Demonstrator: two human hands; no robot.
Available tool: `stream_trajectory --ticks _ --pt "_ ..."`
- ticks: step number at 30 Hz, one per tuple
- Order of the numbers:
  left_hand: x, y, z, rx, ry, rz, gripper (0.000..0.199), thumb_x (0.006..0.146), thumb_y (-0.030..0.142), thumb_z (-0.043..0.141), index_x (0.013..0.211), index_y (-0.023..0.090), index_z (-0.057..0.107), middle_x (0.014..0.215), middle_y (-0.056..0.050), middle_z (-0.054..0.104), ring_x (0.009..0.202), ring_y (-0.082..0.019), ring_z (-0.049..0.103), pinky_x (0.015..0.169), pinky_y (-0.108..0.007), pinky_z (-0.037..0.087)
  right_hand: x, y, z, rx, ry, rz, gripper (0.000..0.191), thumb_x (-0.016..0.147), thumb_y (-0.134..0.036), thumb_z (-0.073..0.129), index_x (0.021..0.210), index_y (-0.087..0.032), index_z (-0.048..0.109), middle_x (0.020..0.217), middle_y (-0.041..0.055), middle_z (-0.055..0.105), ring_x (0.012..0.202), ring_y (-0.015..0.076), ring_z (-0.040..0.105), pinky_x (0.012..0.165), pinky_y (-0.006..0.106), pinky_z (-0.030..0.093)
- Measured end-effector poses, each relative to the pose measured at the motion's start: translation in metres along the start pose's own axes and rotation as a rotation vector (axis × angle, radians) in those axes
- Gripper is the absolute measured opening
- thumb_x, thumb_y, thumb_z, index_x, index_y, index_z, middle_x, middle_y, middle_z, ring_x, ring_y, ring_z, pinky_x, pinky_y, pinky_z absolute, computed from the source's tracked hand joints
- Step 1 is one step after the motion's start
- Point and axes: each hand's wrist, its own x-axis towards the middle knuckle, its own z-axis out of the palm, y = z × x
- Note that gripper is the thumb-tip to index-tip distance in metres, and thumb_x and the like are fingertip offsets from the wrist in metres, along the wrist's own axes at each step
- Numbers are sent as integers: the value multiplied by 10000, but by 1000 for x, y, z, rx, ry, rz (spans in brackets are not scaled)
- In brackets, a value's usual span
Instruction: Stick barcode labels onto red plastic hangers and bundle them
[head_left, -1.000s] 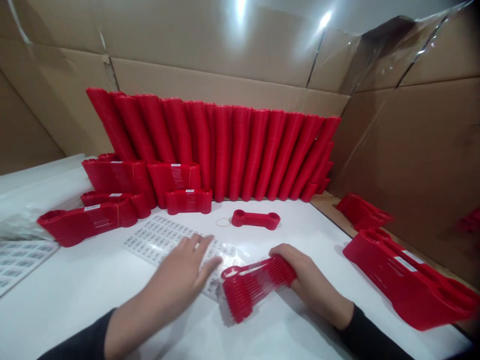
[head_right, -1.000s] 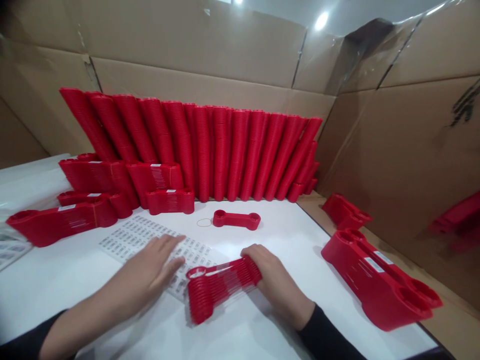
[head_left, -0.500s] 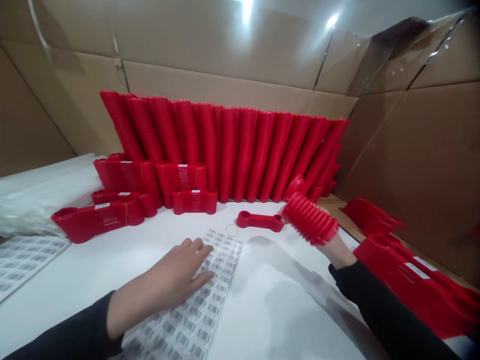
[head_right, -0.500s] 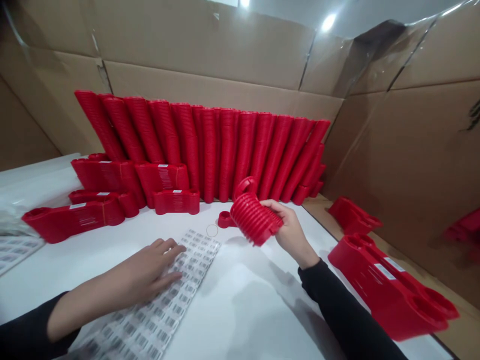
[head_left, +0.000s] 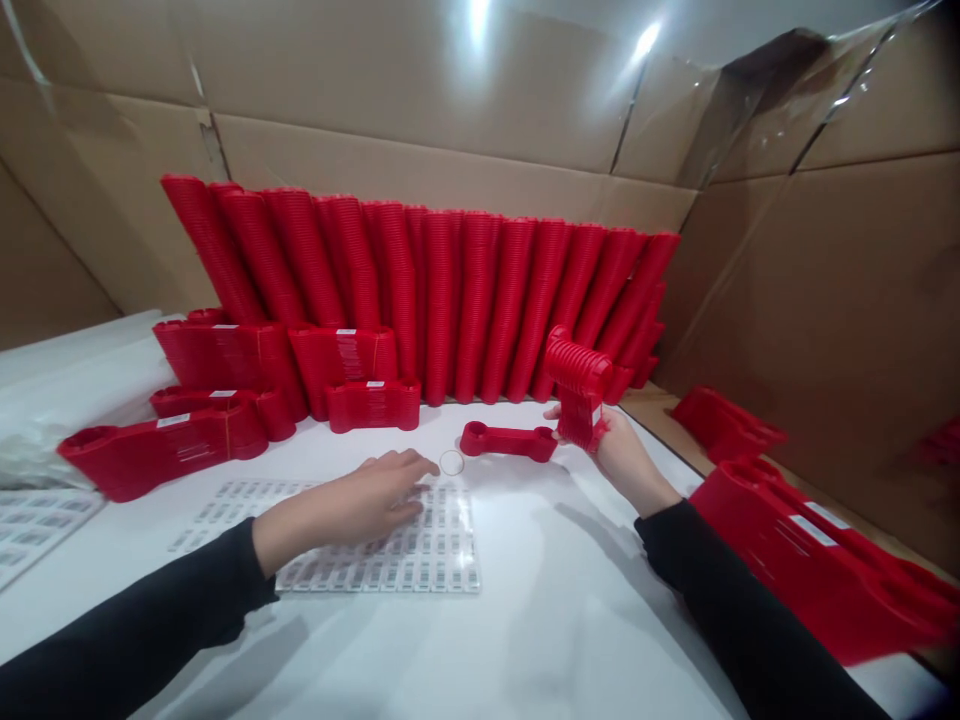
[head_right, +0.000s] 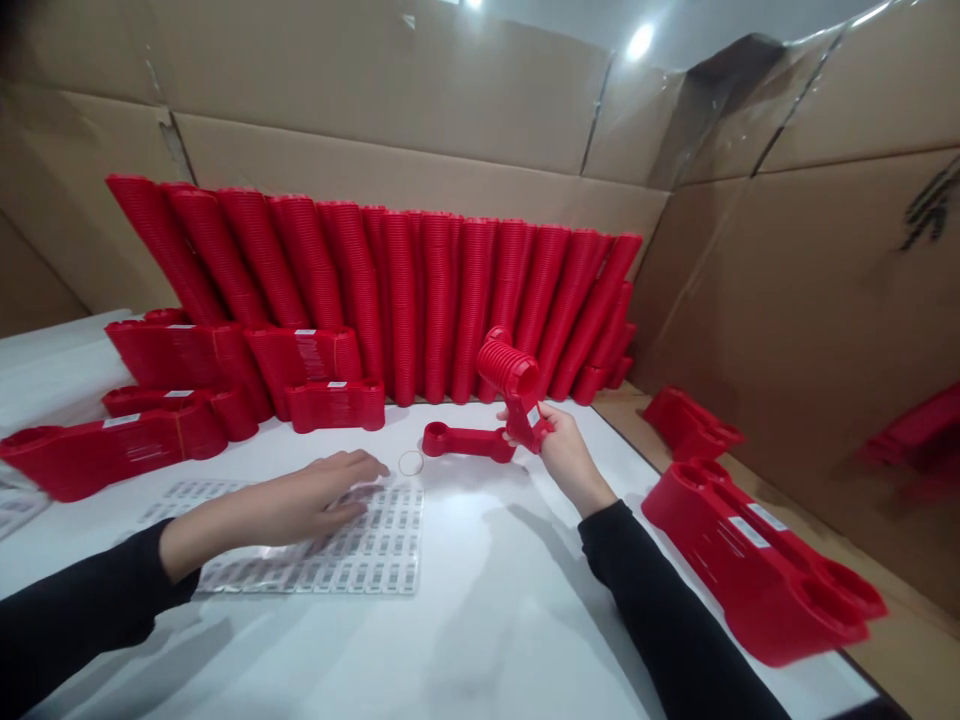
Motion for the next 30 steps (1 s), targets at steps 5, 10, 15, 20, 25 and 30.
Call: stream_trajectory --ticks 5,10,15,20,25,30 --pt "57 8 4 48 279 53 479 840 289 409 1308 214 339 1241 -113 455 1100 -257 444 908 -382 360 5 4 -13 29 11 88 246 593 -175 688 832 -145 639 867 82 677 739 196 635 661 304 529" --pt "111 9 7 -5 286 50 581 764 351 535 1295 189 364 1217 -122 496 1069 -271 487 871 -352 390 15 9 -42 -62 6 264 146 615 -174 656 756 -141 635 765 66 671 684 180 634 637 288 544" --pt "131 4 18 -40 246 61 464 672 357 619 1091 164 563 998 -107 616 899 -287 574 784 -360 431 33 14 -71 -223 -79 497 79 558 -67 630 590 -138 618 540 32 629 534 179 613 510 276 544" --pt "139 19 13 -101 389 120 758 739 442 570 1370 198 230 1349 -141 375 1200 -296 400 960 -387 346 49 1 -75 -280 -223 640 113 548 -37 627 638 -106 629 597 64 666 548 177 627 496 249 547" --pt "158 38 0 -351 602 288 894 731 478 600 1398 200 74 1414 -145 268 1295 -239 292 1047 -356 272 68 -20 -55 -252 -376 634 127 600 -54 651 715 -100 625 631 37 666 552 129 625 564 209 549" --pt "167 27 -6 -364 749 282 735 836 441 475 1386 207 48 1295 -109 422 1176 -183 449 1015 -321 327 90 -22 -27 -273 -516 655 130 627 -61 676 743 -75 621 665 53 671 587 138 638 567 205 548"
